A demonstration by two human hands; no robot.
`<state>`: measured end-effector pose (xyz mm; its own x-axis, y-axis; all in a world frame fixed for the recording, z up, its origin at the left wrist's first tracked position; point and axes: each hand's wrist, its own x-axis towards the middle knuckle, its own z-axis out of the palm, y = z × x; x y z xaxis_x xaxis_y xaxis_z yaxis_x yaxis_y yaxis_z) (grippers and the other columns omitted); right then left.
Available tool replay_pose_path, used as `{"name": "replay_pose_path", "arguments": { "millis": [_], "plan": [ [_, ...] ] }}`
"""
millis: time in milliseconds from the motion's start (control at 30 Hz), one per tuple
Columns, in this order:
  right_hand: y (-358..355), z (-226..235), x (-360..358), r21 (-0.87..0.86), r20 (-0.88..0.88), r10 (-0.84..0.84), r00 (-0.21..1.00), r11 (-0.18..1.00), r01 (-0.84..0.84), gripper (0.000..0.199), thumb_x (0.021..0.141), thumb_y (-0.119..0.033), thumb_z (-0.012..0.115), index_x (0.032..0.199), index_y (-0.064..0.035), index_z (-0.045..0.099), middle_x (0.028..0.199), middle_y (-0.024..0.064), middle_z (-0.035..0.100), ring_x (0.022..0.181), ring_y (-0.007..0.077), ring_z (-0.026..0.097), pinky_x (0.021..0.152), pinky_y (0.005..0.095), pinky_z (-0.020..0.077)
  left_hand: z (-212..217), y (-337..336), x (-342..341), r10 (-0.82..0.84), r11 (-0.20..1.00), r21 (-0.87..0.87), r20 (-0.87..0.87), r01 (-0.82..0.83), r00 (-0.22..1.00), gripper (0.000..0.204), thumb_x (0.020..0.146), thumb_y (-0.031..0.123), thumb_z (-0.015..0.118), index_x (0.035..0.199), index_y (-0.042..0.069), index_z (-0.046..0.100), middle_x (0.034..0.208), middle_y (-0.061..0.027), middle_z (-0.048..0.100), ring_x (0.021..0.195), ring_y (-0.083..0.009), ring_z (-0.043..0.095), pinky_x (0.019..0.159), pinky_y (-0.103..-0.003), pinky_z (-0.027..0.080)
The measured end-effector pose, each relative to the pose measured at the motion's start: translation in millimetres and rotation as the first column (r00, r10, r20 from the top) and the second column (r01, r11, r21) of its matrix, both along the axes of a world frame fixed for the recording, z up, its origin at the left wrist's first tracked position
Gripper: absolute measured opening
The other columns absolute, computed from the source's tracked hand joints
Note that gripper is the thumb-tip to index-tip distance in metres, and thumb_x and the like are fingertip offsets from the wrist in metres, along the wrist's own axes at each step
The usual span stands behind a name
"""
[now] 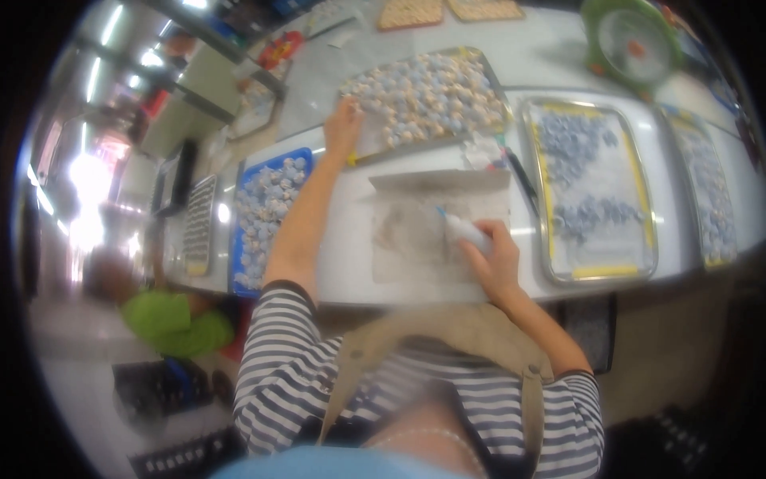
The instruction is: The person glues small white components and blue components together with a glue bottle.
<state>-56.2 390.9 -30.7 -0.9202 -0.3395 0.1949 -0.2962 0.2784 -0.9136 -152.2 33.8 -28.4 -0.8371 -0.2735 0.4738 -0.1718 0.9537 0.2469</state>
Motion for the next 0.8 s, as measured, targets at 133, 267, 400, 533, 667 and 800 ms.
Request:
{"name": "replay_pose_path", "arguments": {
  "millis": [133, 267, 400, 533, 667, 800],
  "plan": [
    [5, 3, 0, -0.162, 0.14, -0.013, 0.99, 0.986, 0.036, 0.023, 0.075, -0.011, 0.065, 0.091, -0.001, 0.052, 0.078, 0.0096, 0.058, 0.072, 0.0152, 0.056, 0.064, 0.0266, 0.0442, 33, 37, 37, -0.012, 0.13, 0.944, -0.304, 0.303, 0.952, 0.03, 0.085, 0.013, 0.053, 0.114, 0.006, 0.048, 0.094, -0.0095, 0.061, 0.077, -0.0176, 0.061, 0.063, -0.024, 0.048],
    [8, 1, 2, -0.182, 0.152, -0.018, 0.988, 0.982, 0.046, 0.023, 0.076, -0.012, 0.064, 0.093, -0.001, 0.053, 0.078, 0.0076, 0.058, 0.072, 0.0138, 0.055, 0.065, 0.0252, 0.044, 46, 76, 82, 0.022, -0.498, 0.764, -0.461, 0.409, 0.887, 0.032, 0.086, 0.013, 0.054, 0.116, 0.005, 0.046, 0.105, -0.0103, 0.057, 0.084, -0.0144, 0.057, 0.065, -0.02, 0.049],
    [15, -9, -1, -0.206, 0.124, -0.048, 0.991, 0.976, 0.073, 0.025, 0.076, -0.013, 0.064, 0.095, -0.0013, 0.053, 0.08, 0.0075, 0.058, 0.075, 0.0136, 0.055, 0.068, 0.0252, 0.0435, 43, 122, 119, 0.002, -0.611, 0.707, -0.447, 0.355, 0.894, 0.031, 0.086, 0.013, 0.054, 0.115, 0.005, 0.047, 0.11, -0.0117, 0.055, 0.087, -0.0136, 0.055, 0.069, -0.019, 0.049],
    [14, -10, -6, -0.147, 0.034, -0.139, 0.99, 0.979, 0.142, 0.028, 0.077, -0.016, 0.064, 0.099, -0.001, 0.053, 0.087, 0.008, 0.057, 0.082, 0.0136, 0.053, 0.073, 0.026, 0.0422, 22, 157, 150, -0.051, -0.718, 0.641, -0.436, 0.27, 0.899, 0.029, 0.084, 0.01, 0.057, 0.112, 0.003, 0.05, 0.116, -0.0123, 0.051, 0.083, -0.0096, 0.054, 0.07, -0.018, 0.047],
    [7, -16, -6, -0.41, 0.278, -0.069, 0.958, 0.893, 0.183, 0.026, 0.079, -0.018, 0.063, 0.097, -0.001, 0.053, 0.086, 0.0063, 0.056, 0.079, 0.0122, 0.053, 0.071, 0.0244, 0.0421, 19, 178, 172, -0.159, -0.578, 0.802, -0.289, 0.148, 0.944, 0.028, 0.084, 0.01, 0.057, 0.11, 0.005, 0.05, 0.106, -0.014, 0.055, 0.08, -0.0099, 0.054, 0.064, -0.02, 0.045],
    [16, -10, 2, -0.411, 0.381, -0.032, 0.924, 0.889, 0.201, 0.022, 0.08, -0.015, 0.061, 0.096, -0.0036, 0.052, 0.084, 0.0037, 0.057, 0.078, 0.0099, 0.053, 0.069, 0.022, 0.0421, 26, 183, 187, -0.259, -0.399, 0.91, -0.232, 0.116, 0.938, 0.03, 0.084, 0.015, 0.059, 0.11, 0.008, 0.046, 0.097, -0.0121, 0.058, 0.079, -0.0126, 0.056, 0.068, -0.023, 0.047]
  ]
}}
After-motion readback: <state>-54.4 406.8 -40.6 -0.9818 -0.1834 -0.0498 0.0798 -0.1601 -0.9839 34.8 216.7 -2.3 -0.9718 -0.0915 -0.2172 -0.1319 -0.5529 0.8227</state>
